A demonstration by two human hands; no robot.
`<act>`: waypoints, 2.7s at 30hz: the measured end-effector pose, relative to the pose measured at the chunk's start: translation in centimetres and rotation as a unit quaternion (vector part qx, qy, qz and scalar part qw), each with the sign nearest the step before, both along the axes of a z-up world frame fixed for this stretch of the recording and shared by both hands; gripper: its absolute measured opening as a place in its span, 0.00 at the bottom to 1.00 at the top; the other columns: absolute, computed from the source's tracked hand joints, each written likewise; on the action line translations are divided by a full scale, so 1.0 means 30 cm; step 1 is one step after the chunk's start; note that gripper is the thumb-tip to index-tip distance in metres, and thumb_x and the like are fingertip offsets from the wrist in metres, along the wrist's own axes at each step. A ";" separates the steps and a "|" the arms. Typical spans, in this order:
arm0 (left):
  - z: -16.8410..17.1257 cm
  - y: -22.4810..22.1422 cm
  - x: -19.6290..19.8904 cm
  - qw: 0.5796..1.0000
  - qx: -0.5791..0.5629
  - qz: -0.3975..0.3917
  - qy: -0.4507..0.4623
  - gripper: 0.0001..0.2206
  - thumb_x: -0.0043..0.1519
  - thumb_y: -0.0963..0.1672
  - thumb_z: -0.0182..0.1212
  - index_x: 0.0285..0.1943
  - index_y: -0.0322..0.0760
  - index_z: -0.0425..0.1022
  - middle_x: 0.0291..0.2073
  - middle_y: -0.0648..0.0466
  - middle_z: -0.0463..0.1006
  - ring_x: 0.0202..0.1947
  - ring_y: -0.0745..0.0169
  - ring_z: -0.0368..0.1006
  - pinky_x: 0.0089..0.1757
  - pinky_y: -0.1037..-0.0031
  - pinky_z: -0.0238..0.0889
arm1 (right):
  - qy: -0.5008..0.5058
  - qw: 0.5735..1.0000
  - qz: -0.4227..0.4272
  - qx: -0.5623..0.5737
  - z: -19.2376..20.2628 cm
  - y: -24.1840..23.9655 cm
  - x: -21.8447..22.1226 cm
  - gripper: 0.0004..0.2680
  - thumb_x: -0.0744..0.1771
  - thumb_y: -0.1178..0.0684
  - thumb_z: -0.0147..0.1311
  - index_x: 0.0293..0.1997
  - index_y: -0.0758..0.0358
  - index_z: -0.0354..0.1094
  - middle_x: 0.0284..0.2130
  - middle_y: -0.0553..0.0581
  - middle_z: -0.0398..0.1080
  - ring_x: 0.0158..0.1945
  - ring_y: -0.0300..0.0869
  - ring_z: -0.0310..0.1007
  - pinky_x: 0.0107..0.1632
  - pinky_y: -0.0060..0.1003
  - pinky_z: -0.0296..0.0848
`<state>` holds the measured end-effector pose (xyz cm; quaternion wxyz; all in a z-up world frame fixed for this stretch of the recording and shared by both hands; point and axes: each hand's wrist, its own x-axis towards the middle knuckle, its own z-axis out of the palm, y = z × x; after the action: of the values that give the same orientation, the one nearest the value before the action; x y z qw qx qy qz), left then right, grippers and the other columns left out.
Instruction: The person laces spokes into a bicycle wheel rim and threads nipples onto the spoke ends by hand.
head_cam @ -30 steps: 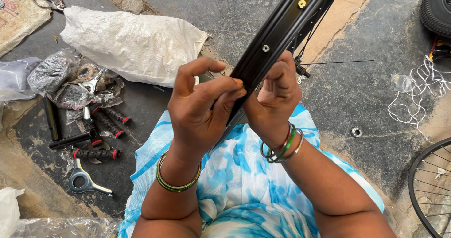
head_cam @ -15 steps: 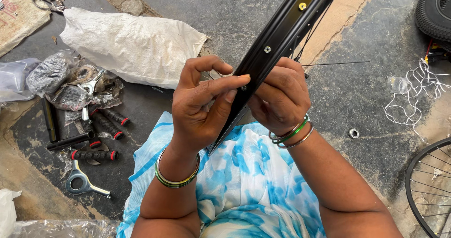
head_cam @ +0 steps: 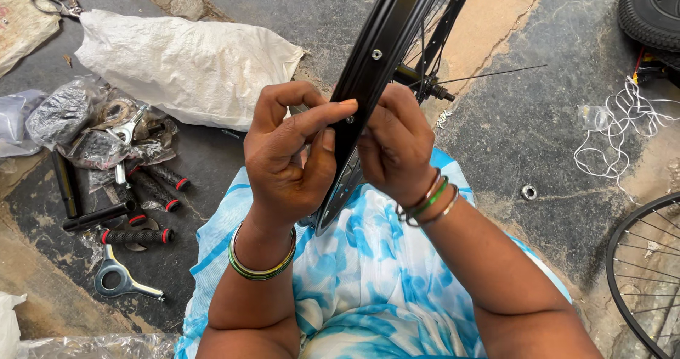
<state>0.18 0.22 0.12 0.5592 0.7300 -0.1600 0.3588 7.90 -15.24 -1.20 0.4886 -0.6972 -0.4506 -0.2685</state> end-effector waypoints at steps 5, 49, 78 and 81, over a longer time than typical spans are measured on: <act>-0.046 0.002 0.002 0.999 0.022 0.023 -0.033 0.09 0.73 0.36 0.59 0.59 0.35 0.76 0.51 0.53 0.72 0.41 0.74 0.75 0.39 0.84 0.72 | -0.194 0.981 -0.018 -0.014 0.022 -0.011 0.069 0.06 0.67 0.62 0.62 0.47 0.68 0.72 0.42 0.60 0.73 0.43 0.51 0.79 0.48 0.42 0.79; 0.145 0.022 0.002 0.946 0.264 0.177 0.063 0.08 0.69 0.38 0.62 0.56 0.32 0.77 0.59 0.42 0.65 0.47 0.59 0.68 0.44 0.71 0.60 | 0.285 0.936 0.026 0.207 -0.308 -0.230 0.217 0.19 0.74 0.50 0.56 0.73 0.62 0.56 0.68 0.52 0.63 0.71 0.43 0.58 0.74 0.37 0.53; 0.108 -0.015 -0.035 0.949 0.276 0.153 0.020 0.05 0.71 0.43 0.75 0.49 0.37 0.84 0.66 0.43 0.61 0.66 0.50 0.68 0.59 0.70 0.65 | -0.322 0.546 -0.314 -0.706 -0.373 0.052 0.234 0.13 0.65 0.49 0.48 0.38 0.67 0.79 0.31 0.61 0.76 0.44 0.56 0.73 0.67 0.73 0.29; 0.103 -0.012 -0.036 0.954 0.261 0.144 0.040 0.06 0.70 0.43 0.75 0.49 0.38 0.85 0.65 0.43 0.62 0.66 0.50 0.69 0.56 0.71 0.64 | -0.332 0.465 -0.305 -0.762 -0.385 0.073 0.249 0.08 0.64 0.54 0.57 0.39 0.67 0.80 0.29 0.58 0.75 0.46 0.54 0.70 0.69 0.74 0.27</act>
<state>-0.89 -0.13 3.21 0.2974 0.8795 -0.1189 0.3519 15.38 -13.06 -12.76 -0.5358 -0.7447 -0.3635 -0.1620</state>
